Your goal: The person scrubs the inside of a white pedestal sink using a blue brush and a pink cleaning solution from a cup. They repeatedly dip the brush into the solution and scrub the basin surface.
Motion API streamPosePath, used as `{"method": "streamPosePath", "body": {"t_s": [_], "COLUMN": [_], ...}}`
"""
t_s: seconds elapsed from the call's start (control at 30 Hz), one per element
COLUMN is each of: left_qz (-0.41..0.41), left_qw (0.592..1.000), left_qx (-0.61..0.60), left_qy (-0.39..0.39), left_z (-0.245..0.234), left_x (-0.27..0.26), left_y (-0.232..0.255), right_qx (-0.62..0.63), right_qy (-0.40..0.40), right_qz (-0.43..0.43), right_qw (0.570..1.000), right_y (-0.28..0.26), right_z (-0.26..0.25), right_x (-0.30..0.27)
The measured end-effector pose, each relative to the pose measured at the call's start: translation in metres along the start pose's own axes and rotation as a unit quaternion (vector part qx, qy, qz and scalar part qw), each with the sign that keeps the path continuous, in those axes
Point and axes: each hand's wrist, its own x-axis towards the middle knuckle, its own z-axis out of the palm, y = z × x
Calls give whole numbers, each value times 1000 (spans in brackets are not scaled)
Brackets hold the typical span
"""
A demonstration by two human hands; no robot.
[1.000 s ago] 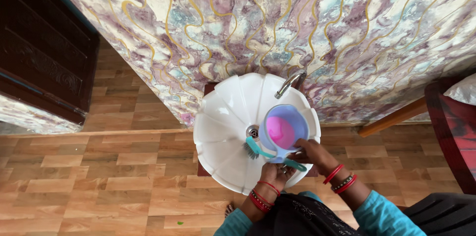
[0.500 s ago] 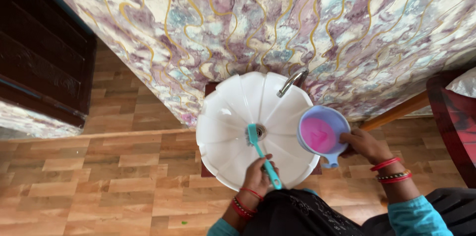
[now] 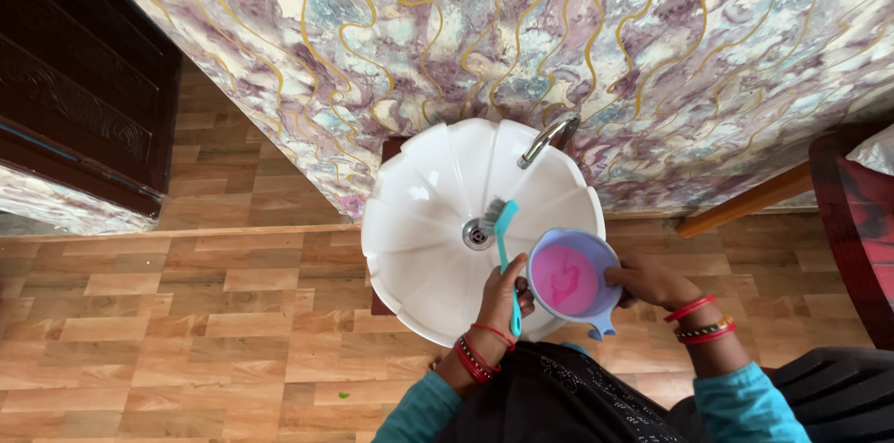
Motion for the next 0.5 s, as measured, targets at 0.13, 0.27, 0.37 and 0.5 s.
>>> {"method": "streamPosePath", "body": {"t_s": [0.13, 0.27, 0.37, 0.5], "left_qz": [31, 83, 104, 124], "left_qw": [999, 995, 993, 988], "left_qx": [34, 55, 58, 92], "left_qy": [0, -3, -5, -9], "left_z": [15, 16, 13, 8], "left_x": [-8, -5, 4, 10], "left_y": [11, 3, 0, -1], "right_qx": [-9, 8, -36, -32], "right_qy": [-1, 0, 52, 130], "right_qz": [9, -1, -14, -45], "right_qw": [1000, 1000, 998, 990], "right_y": [-5, 0, 3, 9], "right_z": [2, 1, 6, 32], "right_x": [5, 12, 16, 12]}}
